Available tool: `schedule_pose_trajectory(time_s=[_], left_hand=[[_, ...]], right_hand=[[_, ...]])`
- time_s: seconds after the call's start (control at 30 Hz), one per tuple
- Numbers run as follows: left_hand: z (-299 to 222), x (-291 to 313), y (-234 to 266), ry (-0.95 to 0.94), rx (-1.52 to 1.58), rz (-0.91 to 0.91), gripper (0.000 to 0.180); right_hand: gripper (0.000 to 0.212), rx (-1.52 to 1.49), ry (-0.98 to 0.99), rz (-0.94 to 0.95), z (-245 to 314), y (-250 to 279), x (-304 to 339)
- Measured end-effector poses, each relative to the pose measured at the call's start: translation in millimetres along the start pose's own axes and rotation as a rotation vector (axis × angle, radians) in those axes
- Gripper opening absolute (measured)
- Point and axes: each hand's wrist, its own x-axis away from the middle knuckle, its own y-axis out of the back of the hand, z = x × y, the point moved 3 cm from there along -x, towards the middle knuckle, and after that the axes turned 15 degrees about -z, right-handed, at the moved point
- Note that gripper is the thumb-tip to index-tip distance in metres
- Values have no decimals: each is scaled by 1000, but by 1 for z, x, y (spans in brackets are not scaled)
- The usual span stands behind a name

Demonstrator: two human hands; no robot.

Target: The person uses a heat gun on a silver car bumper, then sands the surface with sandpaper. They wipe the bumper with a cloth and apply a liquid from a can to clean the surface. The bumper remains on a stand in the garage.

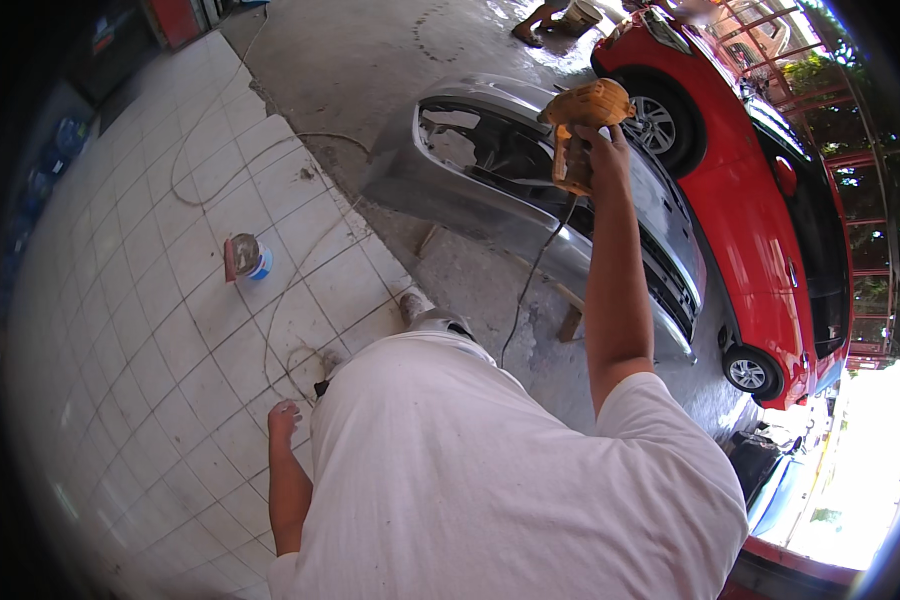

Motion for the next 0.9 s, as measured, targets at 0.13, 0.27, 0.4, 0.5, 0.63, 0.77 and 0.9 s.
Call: schedule_pose_trajectory(time_s=[0.13, 0.27, 0.4, 0.5, 0.63, 0.77, 0.9], left_hand=[[3, 1, -1, 11, 14, -6, 32], [1, 1, -5, 12, 8, -16, 31], [1, 0, -7, 4, 15, -15, 30], [0, 2, -8, 10, 24, -16, 29], [0, 3, -8, 23, 37, -13, 28], [0, 3, -6, 21, 40, -23, 27], [0, 3, -6, 22, 51, -27, 26]], right_hand=[[56, -4, -20, 6, 0, -4, 0], [55, 1, -18, 4, 0, -5, -3], [54, 24, 7, 18, 3, -5, -4], [54, 30, -2, 12, 5, -5, -4], [54, 56, 6, -9, 4, -5, -7], [54, 64, 11, -5, 4, -7, -5], [56, 70, 9, 6, 4, -6, -5]])
